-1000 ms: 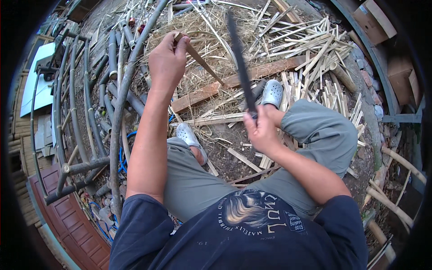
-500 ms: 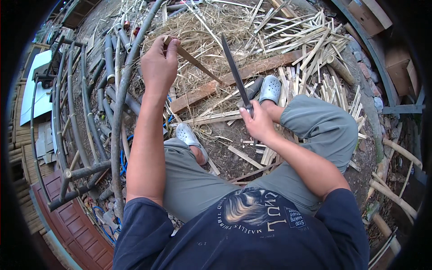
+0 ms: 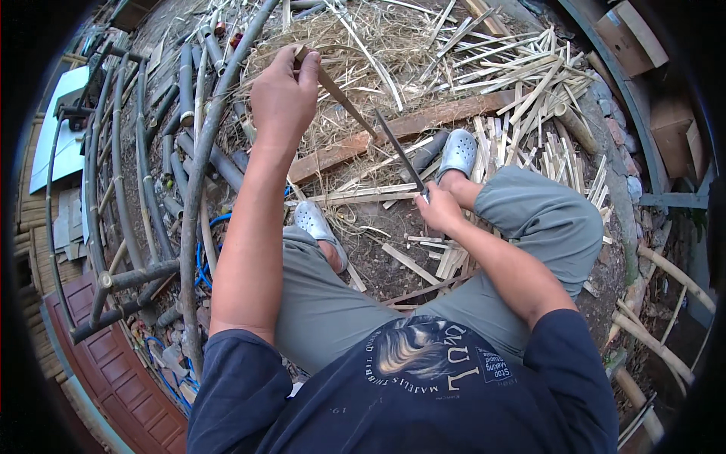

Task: Splitting and smoothing thin bamboo strips using a machete.

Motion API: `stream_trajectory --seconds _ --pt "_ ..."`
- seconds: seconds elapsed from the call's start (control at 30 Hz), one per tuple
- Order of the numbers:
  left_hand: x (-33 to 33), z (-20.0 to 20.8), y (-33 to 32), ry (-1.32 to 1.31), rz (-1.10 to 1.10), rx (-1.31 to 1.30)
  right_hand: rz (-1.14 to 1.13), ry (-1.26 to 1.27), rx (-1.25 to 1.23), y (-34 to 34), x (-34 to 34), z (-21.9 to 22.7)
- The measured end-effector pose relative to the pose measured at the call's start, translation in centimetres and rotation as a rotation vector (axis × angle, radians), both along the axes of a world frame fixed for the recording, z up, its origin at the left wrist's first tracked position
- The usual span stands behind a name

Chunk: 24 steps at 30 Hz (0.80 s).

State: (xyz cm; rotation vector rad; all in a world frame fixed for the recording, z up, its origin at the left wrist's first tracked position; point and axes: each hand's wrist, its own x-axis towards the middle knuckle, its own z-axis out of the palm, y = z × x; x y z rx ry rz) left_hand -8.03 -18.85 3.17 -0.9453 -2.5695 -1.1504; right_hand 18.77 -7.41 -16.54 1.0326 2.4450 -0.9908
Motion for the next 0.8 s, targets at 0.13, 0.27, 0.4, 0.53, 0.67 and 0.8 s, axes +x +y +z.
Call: stream_trajectory --seconds 0.13,0.27,0.4,0.53,0.67,0.8 --pt "-0.1 -0.1 -0.1 0.003 0.001 0.028 -0.023 0.084 0.003 0.0 -1.7 0.2" --pt "0.5 -0.1 0.2 -0.051 -0.011 0.015 0.147 -0.092 0.001 1.0 -0.9 -4.3" --pt "-0.4 0.0 -0.8 -0.092 -0.048 0.016 0.046 -0.071 -0.056 0.5 -1.0 -4.9" --pt "-0.8 0.0 -0.9 -0.179 -0.118 0.073 -0.247 -0.087 -0.446 0.6 -2.2 -2.0" --pt "0.0 1.1 -0.8 -0.239 -0.083 0.047 -0.535 0.07 -0.68 -1.4 -2.9 3.6" --pt "-0.1 0.7 -0.4 -0.112 -0.023 0.044 -0.529 0.27 -0.628 -2.0 -2.5 7.7"
